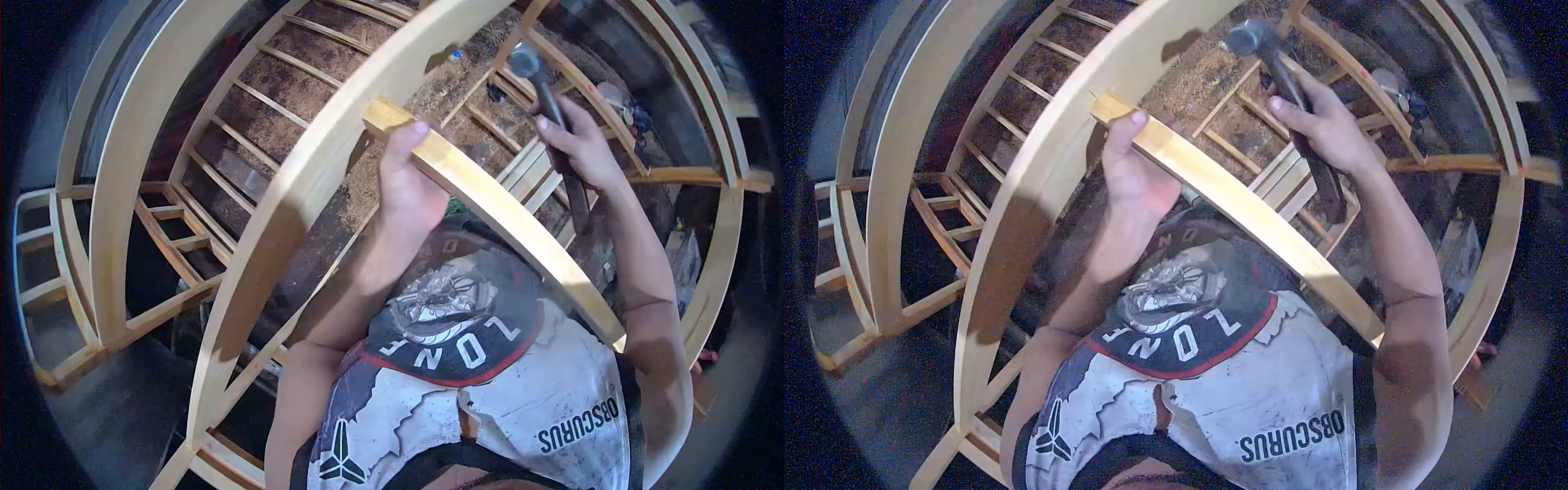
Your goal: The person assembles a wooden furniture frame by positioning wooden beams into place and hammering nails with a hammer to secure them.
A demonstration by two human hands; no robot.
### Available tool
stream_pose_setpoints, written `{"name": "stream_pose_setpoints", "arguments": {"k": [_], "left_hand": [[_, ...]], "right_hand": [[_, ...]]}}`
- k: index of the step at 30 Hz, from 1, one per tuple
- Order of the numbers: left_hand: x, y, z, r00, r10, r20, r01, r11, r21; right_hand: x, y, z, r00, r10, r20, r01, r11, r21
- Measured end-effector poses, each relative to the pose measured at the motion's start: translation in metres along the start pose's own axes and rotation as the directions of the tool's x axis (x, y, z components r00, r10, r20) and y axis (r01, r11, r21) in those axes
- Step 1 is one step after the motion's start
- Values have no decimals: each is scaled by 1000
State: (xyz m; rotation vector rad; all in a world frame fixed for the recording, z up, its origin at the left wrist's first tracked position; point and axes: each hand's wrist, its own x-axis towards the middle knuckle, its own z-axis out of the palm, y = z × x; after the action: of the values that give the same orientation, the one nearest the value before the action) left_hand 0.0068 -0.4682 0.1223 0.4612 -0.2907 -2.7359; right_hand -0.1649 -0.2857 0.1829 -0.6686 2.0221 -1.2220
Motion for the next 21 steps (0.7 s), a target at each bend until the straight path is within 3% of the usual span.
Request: {"name": "stream_pose_setpoints", "arguments": {"k": [2, 3, 5, 6, 8, 9, 11, 15, 17, 20, 21], "left_hand": [[-18, -18, 3, 996, -76, -37, 79, 994, 70], [-28, -26, 5, 988, -135, -72, 143, 982, 123], [-36, -27, 12, 976, -195, -101, 209, 966, 151], [-38, -26, 17, 973, -203, -109, 226, 938, 262], [-43, -24, 32, 983, -150, -108, 182, 888, 423], [-44, -25, 30, 981, -153, -120, 190, 886, 424], [-39, -25, 30, 987, -126, -99, 159, 862, 481], [-36, -17, 29, 980, -177, -87, 196, 830, 522], [-38, -18, 29, 989, -112, -98, 146, 853, 500], [-41, -18, 29, 988, -127, -92, 156, 855, 494], [-39, -19, 28, 990, -111, -87, 140, 859, 493]], "right_hand": [[-3, 14, 7, 995, 72, 69, -52, 964, -260], [5, 46, 8, 980, 125, 158, -86, 969, -230], [-1, 25, 24, 896, 347, 276, -329, 938, -110], [7, 43, 30, 892, 352, 284, -336, 936, -105], [30, 90, 47, 896, 307, 321, -190, 918, -349], [30, 93, 50, 892, 312, 327, -196, 919, -342], [38, 87, 60, 860, 207, 466, -55, 946, -319], [54, 67, 90, 699, 3, 715, 210, 955, -210], [65, 45, 87, 710, 49, 702, 235, 924, -302], [66, 41, 92, 718, -210, 663, 447, 870, -209], [69, 49, 92, 709, -215, 671, 460, 863, -210]]}}
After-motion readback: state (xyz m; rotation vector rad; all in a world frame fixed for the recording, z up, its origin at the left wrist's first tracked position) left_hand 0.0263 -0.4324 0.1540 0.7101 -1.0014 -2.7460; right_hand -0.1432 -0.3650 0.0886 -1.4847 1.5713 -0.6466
